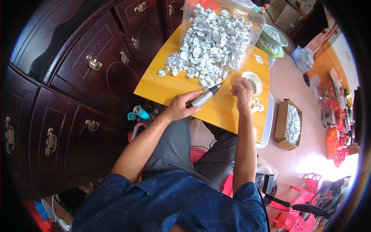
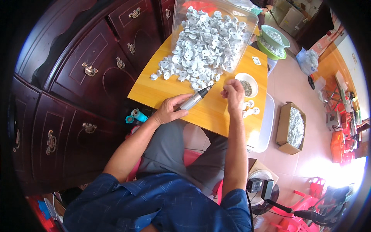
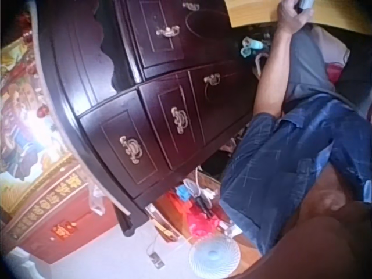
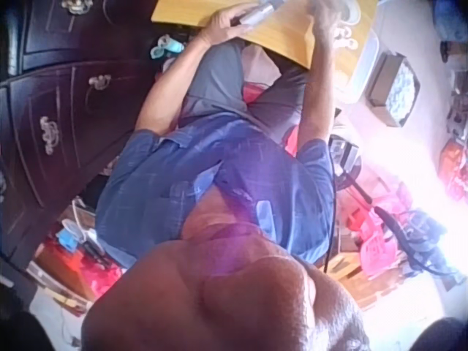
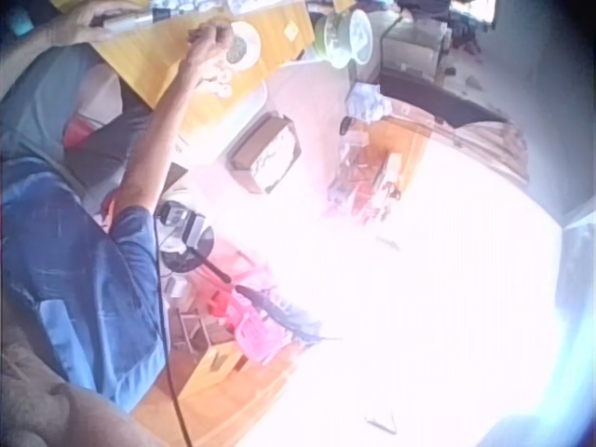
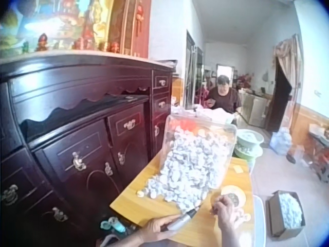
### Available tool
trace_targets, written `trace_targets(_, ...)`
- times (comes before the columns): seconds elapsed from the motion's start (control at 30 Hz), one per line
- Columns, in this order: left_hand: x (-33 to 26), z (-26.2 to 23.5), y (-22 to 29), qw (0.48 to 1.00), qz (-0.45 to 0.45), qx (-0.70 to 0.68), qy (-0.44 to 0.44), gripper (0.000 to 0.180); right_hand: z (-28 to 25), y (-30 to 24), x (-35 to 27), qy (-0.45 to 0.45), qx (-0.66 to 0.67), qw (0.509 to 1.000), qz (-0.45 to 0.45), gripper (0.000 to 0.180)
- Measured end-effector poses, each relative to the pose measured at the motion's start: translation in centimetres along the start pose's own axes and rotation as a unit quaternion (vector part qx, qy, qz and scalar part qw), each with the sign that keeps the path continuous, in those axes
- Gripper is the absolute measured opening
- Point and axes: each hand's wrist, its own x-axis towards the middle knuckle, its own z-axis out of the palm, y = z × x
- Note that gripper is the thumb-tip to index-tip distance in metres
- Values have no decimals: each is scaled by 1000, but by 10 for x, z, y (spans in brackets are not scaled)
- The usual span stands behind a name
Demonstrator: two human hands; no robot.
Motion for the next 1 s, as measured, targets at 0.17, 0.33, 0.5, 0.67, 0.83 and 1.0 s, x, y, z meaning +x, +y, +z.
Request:
trace_targets(0.17,2,-4,8,998,-38,23,-44,65,15,19,-13,-40,-3,999,34,11)
trace_targets(0.33,2,-3,7,999,-27,22,-40,65,15,30,-11,-60,142,985,75,8)
trace_targets(0.5,2,-2,2,999,9,48,-17,63,8,34,-6,-82,207,969,107,7)
trace_targets(0.67,2,-4,3,998,-10,48,-34,64,8,27,-5,-75,219,966,111,8)
trace_targets(0.83,3,-5,5,998,-9,43,-36,63,3,28,-2,-96,231,963,102,9)
trace_targets(1.0,3,-5,4,998,-11,47,-36,63,1,29,-2,-89,231,964,101,9)
